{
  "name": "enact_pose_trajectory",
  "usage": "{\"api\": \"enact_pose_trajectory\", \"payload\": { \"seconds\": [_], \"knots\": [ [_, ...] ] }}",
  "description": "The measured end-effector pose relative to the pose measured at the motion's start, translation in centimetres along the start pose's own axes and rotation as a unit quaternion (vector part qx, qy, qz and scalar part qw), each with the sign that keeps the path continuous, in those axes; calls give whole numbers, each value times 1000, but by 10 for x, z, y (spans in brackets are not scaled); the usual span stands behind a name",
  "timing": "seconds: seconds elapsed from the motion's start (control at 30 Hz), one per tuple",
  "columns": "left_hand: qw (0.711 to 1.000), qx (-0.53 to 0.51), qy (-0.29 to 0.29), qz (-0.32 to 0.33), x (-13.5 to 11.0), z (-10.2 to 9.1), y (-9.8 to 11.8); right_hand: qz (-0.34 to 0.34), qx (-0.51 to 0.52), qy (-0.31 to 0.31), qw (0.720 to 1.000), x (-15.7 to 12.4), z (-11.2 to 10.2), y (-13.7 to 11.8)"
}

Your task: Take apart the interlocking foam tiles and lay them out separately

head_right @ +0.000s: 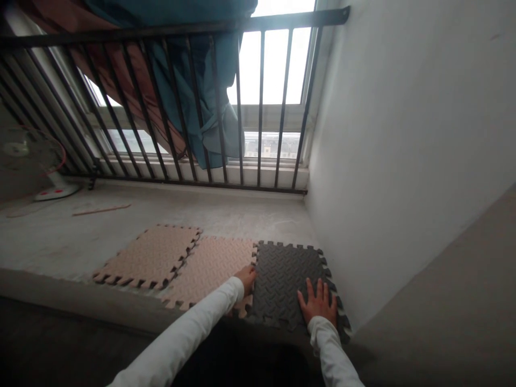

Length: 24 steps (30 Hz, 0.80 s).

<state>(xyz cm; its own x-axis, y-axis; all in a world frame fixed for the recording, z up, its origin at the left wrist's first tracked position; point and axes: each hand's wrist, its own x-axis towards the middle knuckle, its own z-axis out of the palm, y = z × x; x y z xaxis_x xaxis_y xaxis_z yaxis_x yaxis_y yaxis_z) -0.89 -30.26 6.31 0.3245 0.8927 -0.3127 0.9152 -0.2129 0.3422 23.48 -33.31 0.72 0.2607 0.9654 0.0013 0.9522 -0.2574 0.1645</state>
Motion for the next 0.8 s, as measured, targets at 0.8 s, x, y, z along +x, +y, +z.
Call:
{"api": "enact_pose_trajectory", "payload": {
  "seconds": [0.8],
  "knots": [
    [994, 79, -74, 4, 5, 9, 2, -6, 25, -9, 1000, -4, -3, -1]
  ]
}}
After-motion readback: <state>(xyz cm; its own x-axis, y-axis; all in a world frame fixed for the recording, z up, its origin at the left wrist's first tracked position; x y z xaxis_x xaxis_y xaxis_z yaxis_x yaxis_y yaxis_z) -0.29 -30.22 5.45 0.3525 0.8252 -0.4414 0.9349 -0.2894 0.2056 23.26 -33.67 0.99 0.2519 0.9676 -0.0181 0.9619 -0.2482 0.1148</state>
